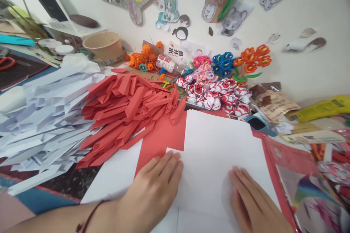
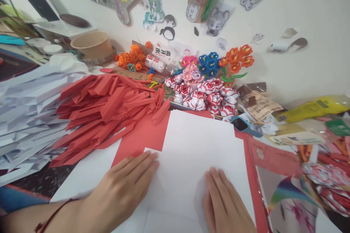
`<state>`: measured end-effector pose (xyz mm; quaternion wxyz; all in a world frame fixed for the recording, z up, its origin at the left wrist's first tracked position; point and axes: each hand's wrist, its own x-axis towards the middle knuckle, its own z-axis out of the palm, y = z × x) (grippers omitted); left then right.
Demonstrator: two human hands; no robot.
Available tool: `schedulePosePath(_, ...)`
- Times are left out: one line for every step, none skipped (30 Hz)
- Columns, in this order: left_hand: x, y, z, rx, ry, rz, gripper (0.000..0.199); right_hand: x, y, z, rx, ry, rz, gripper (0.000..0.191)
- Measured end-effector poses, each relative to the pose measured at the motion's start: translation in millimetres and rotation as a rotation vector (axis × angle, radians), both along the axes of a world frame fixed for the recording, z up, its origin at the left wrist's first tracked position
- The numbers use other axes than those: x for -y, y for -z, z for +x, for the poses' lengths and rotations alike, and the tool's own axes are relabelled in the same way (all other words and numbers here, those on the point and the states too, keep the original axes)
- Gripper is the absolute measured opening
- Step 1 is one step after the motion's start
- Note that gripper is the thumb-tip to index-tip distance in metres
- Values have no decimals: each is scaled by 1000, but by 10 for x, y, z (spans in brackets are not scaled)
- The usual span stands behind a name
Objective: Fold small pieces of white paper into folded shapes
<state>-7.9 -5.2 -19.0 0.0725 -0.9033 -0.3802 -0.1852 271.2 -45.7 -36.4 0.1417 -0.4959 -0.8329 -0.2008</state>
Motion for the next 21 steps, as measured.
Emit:
schedulePosePath(3,-2,-2,-7,-10,2,35,1,7,0,-4,3,2,35)
schedulePosePath(7,-3,-5,-14,-21,5,35,2,13,-1,-9,11,3,35)
schedulePosePath(10,-2,-8,-22,-32,8,34,3,17,-3,-14,17,3,35)
schedulePosePath(12,0,-12,-25,-43,13,34,4,20,-6,-17,25,0,35)
schedulePosePath(14,2,-16,-28,-50,18,33,5,22,-10,-22,33,-2,35)
schedulePosePath(15,4,-19,-28,-58,19,33,6,23,-14,-26,38,-2,36)
schedulePosePath(14,4,-23,-28,-60,20,32,7,23,-19,-30,43,-5,36)
schedulePosePath(13,3,-26,-27,-61,18,32,8,23,-24,-33,46,-9,36)
schedulePosePath(12,1,-29,-30,-63,9,32,8,23,-29,-36,51,-13,37)
schedulePosePath(10,-2,-31,-33,-62,3,32,8,23,-33,-38,54,-18,37)
schedulePosePath(8,-6,-32,-33,-60,-3,32,7,24,-38,-40,55,-21,36)
schedulePosePath(6,-9,-32,-31,-58,-7,32,7,25,-41,-42,56,-21,36)
schedulePosePath(4,-10,-32,-27,-54,-8,32,7,27,-44,-44,58,-20,36)
schedulePosePath(3,-9,-33,-23,-51,-8,32,7,29,-44,-47,60,-17,36)
schedulePosePath(2,-5,-34,-18,-47,-7,32,9,31,-43,-49,62,-16,35)
schedulePosePath(3,1,-35,-16,-47,-6,32,11,33,-41,-51,63,-16,35)
schedulePosePath(4,9,-37,-17,-49,-7,32,13,34,-37,-53,65,-15,36)
schedulePosePath(6,19,-39,-18,-52,-5,32,15,34,-32,-52,62,-18,36)
schedulePosePath(8,29,-41,-22,-56,-4,32,17,32,-29,-50,59,-22,36)
schedulePosePath(9,38,-42,-28,-59,-3,32,18,29,-26,-49,56,-28,37)
schedulePosePath(9,44,-41,-34,-60,-2,32,19,24,-26,-49,54,-30,37)
